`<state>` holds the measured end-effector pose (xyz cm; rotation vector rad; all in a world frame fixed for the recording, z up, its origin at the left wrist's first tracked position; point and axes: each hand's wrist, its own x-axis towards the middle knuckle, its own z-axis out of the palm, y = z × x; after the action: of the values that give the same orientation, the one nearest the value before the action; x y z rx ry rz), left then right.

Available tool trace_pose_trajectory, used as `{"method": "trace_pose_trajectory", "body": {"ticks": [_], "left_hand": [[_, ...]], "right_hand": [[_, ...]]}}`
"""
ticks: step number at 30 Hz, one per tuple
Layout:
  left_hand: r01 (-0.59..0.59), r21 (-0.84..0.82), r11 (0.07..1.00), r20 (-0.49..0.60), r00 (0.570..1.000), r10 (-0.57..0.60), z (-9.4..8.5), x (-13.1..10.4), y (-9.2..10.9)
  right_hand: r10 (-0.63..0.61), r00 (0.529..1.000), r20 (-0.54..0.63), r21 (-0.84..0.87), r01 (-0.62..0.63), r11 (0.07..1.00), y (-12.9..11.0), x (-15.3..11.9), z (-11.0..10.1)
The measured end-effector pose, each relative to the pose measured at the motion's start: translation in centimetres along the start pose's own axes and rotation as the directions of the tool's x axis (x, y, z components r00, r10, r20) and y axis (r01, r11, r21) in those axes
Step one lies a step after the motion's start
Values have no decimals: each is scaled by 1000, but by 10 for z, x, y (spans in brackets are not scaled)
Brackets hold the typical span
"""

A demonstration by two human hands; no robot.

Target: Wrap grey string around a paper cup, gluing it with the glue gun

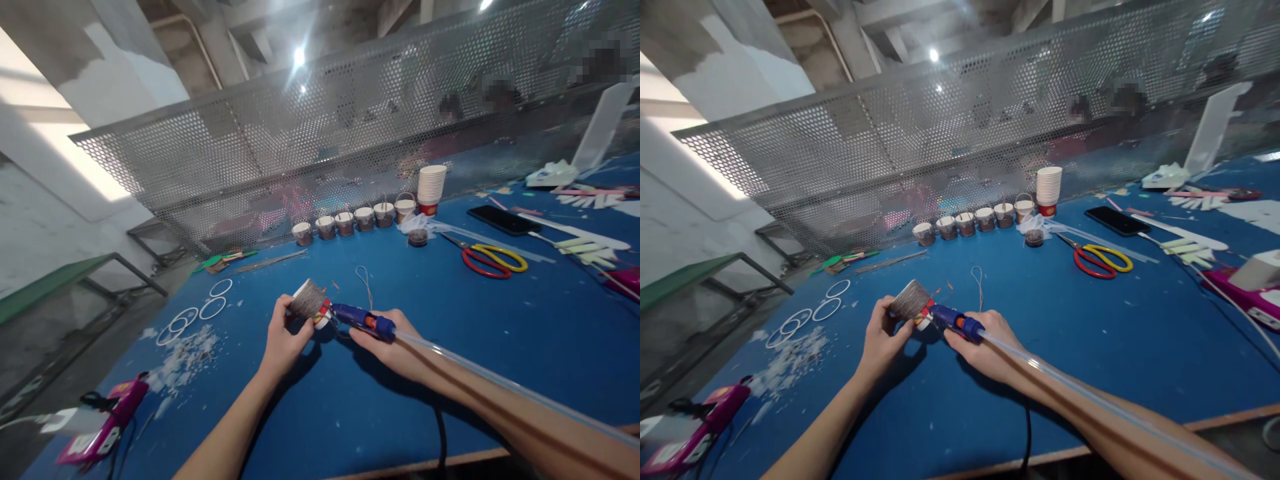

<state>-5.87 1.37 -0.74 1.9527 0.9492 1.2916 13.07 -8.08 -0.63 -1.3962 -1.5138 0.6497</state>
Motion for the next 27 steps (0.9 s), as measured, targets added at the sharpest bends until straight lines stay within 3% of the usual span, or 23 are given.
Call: {"method": "trace_pose_trajectory", "body": {"ticks": [18, 22, 27], "left_hand": [[-12, -222, 975, 88, 996, 32, -6, 4, -7], [60, -287, 956, 83, 996, -38, -8, 4, -13], [169, -336, 927, 94, 985, -146, -8, 3, -16]], "right_hand": [[145, 984, 105, 124, -157, 980, -13, 1, -9], [264, 945, 195, 147, -295, 944, -14, 6, -16], [214, 941, 262, 213, -273, 938, -17, 9, -26]]}}
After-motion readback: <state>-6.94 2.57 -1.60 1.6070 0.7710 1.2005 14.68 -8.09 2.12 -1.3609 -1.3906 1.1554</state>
